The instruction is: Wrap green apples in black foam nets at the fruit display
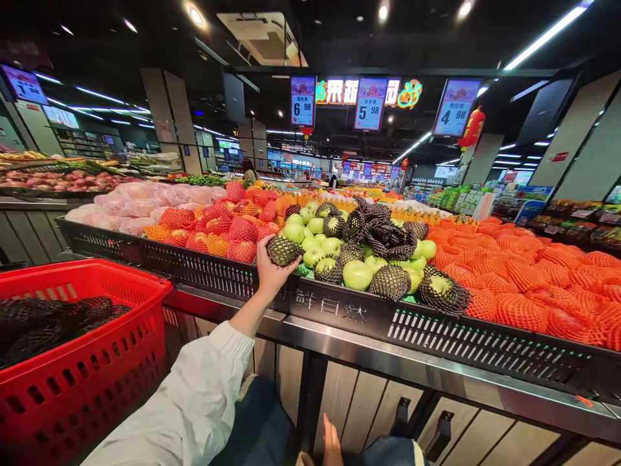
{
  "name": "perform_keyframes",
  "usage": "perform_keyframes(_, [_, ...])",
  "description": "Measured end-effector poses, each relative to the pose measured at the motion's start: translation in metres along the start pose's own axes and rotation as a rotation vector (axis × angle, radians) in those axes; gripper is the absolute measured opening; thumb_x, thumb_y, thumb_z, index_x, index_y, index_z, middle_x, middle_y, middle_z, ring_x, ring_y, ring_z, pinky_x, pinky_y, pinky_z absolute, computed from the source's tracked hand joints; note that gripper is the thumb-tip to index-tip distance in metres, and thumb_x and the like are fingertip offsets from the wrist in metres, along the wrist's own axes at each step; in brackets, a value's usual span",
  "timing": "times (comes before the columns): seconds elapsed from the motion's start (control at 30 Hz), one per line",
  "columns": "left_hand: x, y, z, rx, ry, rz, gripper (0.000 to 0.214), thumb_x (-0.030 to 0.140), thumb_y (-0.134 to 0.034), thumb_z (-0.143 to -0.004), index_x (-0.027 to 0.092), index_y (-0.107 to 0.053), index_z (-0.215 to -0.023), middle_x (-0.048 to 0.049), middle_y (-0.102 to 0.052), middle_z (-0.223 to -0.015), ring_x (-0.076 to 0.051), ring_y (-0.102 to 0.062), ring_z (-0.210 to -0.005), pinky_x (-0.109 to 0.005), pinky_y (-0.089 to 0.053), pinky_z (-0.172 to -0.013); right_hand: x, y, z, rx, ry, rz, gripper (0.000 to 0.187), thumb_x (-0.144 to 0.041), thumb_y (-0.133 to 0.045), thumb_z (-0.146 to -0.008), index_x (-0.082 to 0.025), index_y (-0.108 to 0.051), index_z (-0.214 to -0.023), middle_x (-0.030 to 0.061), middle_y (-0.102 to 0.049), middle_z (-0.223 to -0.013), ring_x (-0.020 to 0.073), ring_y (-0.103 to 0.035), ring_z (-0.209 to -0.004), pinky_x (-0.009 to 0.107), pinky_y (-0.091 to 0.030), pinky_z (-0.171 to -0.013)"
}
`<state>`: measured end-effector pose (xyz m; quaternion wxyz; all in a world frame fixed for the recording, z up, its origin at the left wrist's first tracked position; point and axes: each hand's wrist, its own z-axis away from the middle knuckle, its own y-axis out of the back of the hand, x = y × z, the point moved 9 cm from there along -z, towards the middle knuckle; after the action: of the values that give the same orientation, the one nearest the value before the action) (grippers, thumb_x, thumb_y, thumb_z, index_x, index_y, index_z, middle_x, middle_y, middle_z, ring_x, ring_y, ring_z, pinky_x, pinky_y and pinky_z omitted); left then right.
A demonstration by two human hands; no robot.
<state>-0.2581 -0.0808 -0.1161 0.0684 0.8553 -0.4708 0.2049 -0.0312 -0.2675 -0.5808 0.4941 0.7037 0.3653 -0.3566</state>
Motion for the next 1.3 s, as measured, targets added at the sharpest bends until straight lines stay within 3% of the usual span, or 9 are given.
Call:
perform_keyframes(0.1, [-0.013,-0.011,-0.004,0.041,-0.071,-0.108,0.076,0.042,-0.085,-0.069,0.019,-0.046,-0.13,-0.0148,-0.055,-0.127,-0.03,-0.057,-0.124,-0.046,-0.047,-0.107,-0.094,0.05,-0.048,0.211,0.238,0.183,0.049,-0.038,-0.062,-0.09,-0.024,-0.06,-0.138,0.0178,-0.058,-0.143,0.0369,-0.056,-0.133,0.055,-0.049,-0.109])
perform_keyframes(0.23, [-0.02,-0.014,0.001,0.103,-0.107,-0.139,0.076,0.045,-0.083,-0.072,0.017,-0.043,-0.13,-0.018,-0.052,-0.128,-0.031,-0.056,-0.125,-0.047,-0.046,-0.109,-0.283,0.13,-0.135,0.529,0.587,0.345,0.044,-0.031,-0.054,-0.095,-0.022,-0.055,-0.139,0.0176,-0.053,-0.145,0.0321,-0.048,-0.137,0.058,-0.042,-0.113])
perform_keyframes(0.3, [-0.023,-0.014,0.004,0.109,-0.085,-0.148,0.078,0.048,-0.082,-0.072,0.017,-0.041,-0.131,-0.0195,-0.051,-0.129,-0.032,-0.054,-0.127,-0.049,-0.044,-0.11,-0.356,0.147,-0.191,0.516,0.622,0.436,0.042,-0.033,-0.052,-0.096,-0.018,-0.058,-0.135,0.0174,-0.059,-0.138,0.0308,-0.05,-0.132,0.054,-0.041,-0.113])
perform_keyframes(0.37, [-0.026,-0.016,0.005,0.096,-0.055,-0.159,0.079,0.049,-0.081,-0.074,0.017,-0.04,-0.132,-0.0203,-0.05,-0.131,-0.033,-0.053,-0.13,-0.049,-0.044,-0.111,-0.395,0.141,-0.251,0.36,0.543,0.594,0.04,-0.029,-0.053,-0.093,-0.012,-0.061,-0.129,0.0181,-0.062,-0.132,0.0305,-0.051,-0.128,0.047,-0.042,-0.111])
perform_keyframes(0.47, [-0.027,-0.017,0.006,0.09,-0.07,-0.165,0.08,0.052,-0.079,-0.075,0.017,-0.038,-0.135,-0.0208,-0.049,-0.132,-0.033,-0.053,-0.13,-0.049,-0.045,-0.11,-0.401,0.115,-0.315,0.145,0.313,0.868,0.043,-0.03,-0.065,-0.085,-0.01,-0.063,-0.123,0.0196,-0.066,-0.125,0.0346,-0.054,-0.122,0.045,-0.045,-0.1])
perform_keyframes(0.57, [-0.026,-0.02,0.007,0.085,-0.098,-0.167,0.08,0.054,-0.077,-0.077,0.016,-0.038,-0.136,-0.0213,-0.051,-0.131,-0.033,-0.053,-0.129,-0.049,-0.046,-0.109,-0.393,0.096,-0.34,0.108,0.201,1.016,0.058,-0.036,-0.078,-0.076,-0.008,-0.062,-0.124,0.0212,-0.065,-0.126,0.0366,-0.055,-0.121,0.047,-0.043,-0.097])
perform_keyframes(0.77, [-0.026,-0.024,0.008,0.063,-0.111,-0.232,0.082,0.061,-0.075,-0.073,0.015,-0.041,-0.133,-0.0216,-0.057,-0.129,-0.035,-0.054,-0.129,-0.062,-0.025,-0.122,-0.394,0.094,-0.344,0.226,0.218,1.048,0.059,-0.044,-0.081,-0.073,-0.005,-0.067,-0.116,0.0219,-0.069,-0.119,0.0373,-0.055,-0.118,0.049,-0.038,-0.097])
perform_keyframes(1.0, [-0.025,-0.026,0.004,0.013,-0.069,-0.239,0.085,0.044,-0.083,-0.064,0.013,-0.043,-0.132,-0.0209,-0.061,-0.127,-0.037,-0.056,-0.128,-0.061,-0.027,-0.122,-0.385,0.135,-0.336,0.532,0.095,0.682,0.066,-0.064,-0.071,-0.074,-0.008,-0.068,-0.108,0.0218,-0.07,-0.111,0.0385,-0.058,-0.109,0.046,-0.04,-0.092])
perform_keyframes(1.3, [-0.015,-0.088,0.001,-0.803,-0.06,-0.334,0.088,0.04,-0.082,-0.06,0.011,-0.044,-0.134,-0.018,-0.066,-0.128,-0.033,-0.062,-0.123,-0.048,-0.032,-0.119,-0.382,0.159,-0.325,0.776,0.212,0.279,0.058,-0.053,-0.075,-0.076,-0.011,-0.06,-0.113,0.0201,-0.066,-0.115,0.0347,-0.056,-0.112,0.044,-0.039,-0.103])
